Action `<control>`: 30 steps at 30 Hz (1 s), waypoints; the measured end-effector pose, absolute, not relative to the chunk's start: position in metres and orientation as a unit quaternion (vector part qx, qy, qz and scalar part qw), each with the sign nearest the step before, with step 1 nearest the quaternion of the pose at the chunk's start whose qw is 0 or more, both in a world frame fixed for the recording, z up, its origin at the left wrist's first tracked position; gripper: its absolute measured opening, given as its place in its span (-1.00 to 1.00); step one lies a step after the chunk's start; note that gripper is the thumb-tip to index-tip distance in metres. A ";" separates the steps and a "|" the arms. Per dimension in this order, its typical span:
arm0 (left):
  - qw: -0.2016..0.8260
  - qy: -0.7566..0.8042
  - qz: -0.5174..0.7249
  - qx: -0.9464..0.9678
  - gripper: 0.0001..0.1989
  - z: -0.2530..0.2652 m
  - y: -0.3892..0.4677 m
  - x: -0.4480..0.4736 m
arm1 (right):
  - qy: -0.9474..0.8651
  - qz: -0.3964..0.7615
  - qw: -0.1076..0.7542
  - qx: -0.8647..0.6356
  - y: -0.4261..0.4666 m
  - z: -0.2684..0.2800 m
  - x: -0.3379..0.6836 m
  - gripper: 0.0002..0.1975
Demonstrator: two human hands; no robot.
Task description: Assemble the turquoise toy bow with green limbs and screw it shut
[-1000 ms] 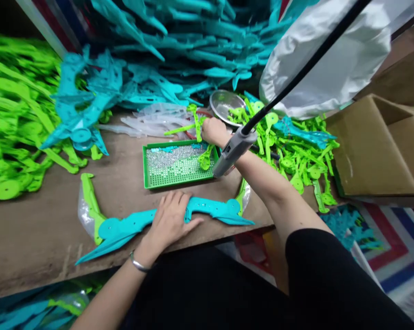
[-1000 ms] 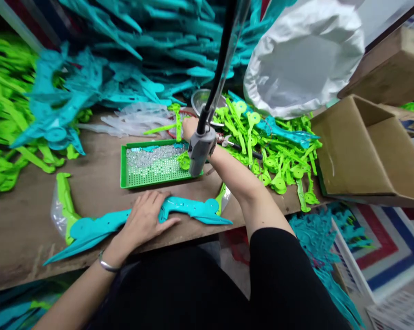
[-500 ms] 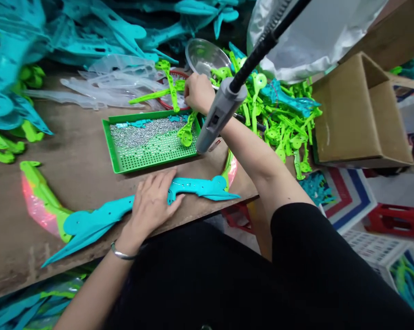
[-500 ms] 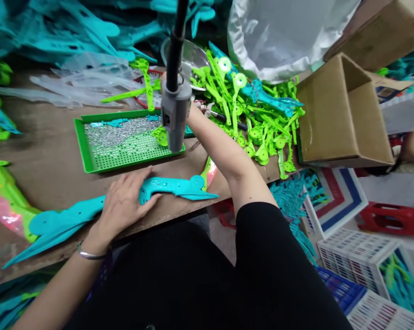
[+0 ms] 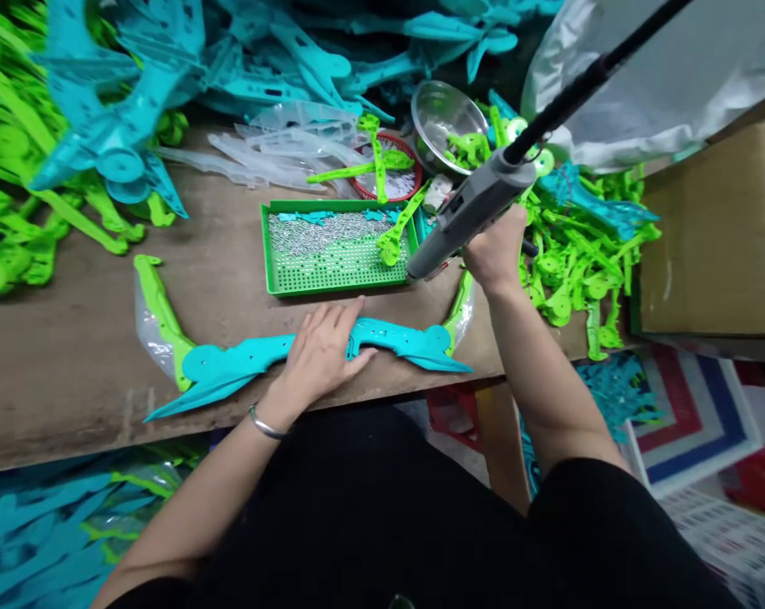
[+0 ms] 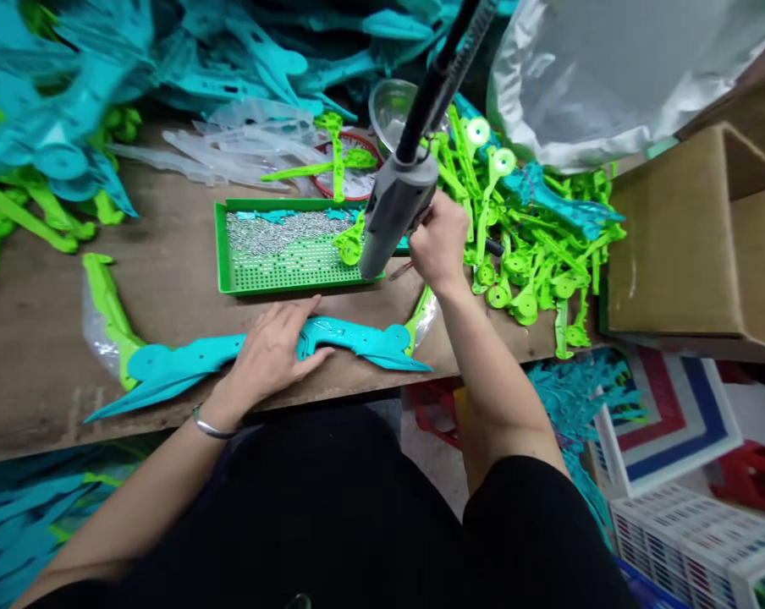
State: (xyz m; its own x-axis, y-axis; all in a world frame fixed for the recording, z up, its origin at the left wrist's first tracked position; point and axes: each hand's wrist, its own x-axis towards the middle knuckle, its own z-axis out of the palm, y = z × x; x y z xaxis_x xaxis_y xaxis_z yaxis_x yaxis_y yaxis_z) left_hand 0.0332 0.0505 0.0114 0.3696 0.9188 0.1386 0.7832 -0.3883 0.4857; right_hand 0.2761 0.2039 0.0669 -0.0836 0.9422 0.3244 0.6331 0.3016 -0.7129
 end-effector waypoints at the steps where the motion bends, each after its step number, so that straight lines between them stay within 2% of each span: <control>1: 0.171 0.523 0.200 0.811 -0.29 0.011 0.050 0.033 | -0.676 0.213 0.410 -0.574 0.182 0.066 0.279 -0.89; 4: 0.162 0.516 0.204 0.816 -0.26 0.014 0.047 0.031 | -0.616 0.345 0.413 -0.575 0.120 0.061 0.272 -0.88; 6: 0.151 0.520 0.198 0.817 -0.19 0.019 0.042 0.028 | -0.611 0.375 0.389 -0.579 0.089 0.056 0.261 -0.91; 11: 0.147 0.544 0.158 0.811 0.01 0.025 0.030 0.017 | -0.654 0.272 0.312 -0.633 0.057 0.042 0.240 -0.95; 30: 0.148 0.527 0.190 0.815 0.00 0.011 0.027 0.010 | -0.679 0.159 0.303 -0.649 0.052 0.026 0.219 -0.88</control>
State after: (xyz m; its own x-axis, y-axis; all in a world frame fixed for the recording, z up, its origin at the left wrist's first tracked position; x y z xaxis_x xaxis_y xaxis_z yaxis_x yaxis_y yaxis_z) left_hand 0.0095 0.0270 0.0108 0.3720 0.9156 0.1526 0.8032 -0.3999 0.4415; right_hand 0.2186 0.0515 0.0259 0.0263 0.9784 0.2050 0.7864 0.1064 -0.6085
